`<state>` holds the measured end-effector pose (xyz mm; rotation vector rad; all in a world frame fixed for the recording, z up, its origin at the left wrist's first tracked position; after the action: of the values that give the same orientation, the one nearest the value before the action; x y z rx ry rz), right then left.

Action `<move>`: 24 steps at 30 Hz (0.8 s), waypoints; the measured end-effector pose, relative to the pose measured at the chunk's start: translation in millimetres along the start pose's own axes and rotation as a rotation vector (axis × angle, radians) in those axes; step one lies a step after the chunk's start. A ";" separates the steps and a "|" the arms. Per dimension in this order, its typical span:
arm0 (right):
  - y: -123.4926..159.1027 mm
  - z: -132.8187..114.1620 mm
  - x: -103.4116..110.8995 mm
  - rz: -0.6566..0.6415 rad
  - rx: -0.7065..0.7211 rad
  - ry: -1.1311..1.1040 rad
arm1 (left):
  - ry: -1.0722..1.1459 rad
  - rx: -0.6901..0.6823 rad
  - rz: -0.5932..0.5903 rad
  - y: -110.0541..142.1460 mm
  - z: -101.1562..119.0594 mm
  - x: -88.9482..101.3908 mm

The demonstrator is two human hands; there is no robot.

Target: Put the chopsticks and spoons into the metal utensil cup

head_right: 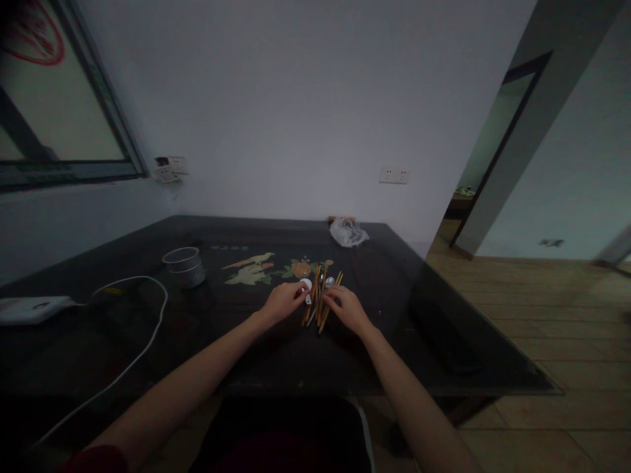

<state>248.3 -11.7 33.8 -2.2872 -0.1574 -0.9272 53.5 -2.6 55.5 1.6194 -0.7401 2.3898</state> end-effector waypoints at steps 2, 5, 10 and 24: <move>0.1 -2.7 1.0 0.032 -0.041 -0.046 | 0.004 0.001 0.007 -0.5 0.4 3.0; 0.1 -4.6 0.8 0.090 -0.141 -0.172 | 0.045 -0.015 0.032 -1.6 1.9 10.5; -1.8 -2.8 -2.2 0.114 -0.294 -0.403 | 0.137 -0.052 0.116 -2.4 5.6 33.0; -35.4 -65.6 -41.0 -0.070 -0.284 -0.704 | 0.447 0.206 0.916 48.6 -144.1 133.3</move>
<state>168.0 -19.4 60.6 -2.8033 -0.4287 -0.1378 -138.2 6.4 119.3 0.7691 -1.3746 3.3586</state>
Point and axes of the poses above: each hand's wrist, its own y-axis away from the middle knuckle, its own x-axis out of the back of the hand, z = x × y, the point moved 2 cm from there along -y, towards the middle knuckle, and after that the axes turned 3 degrees about z, right-handed, at the moved point
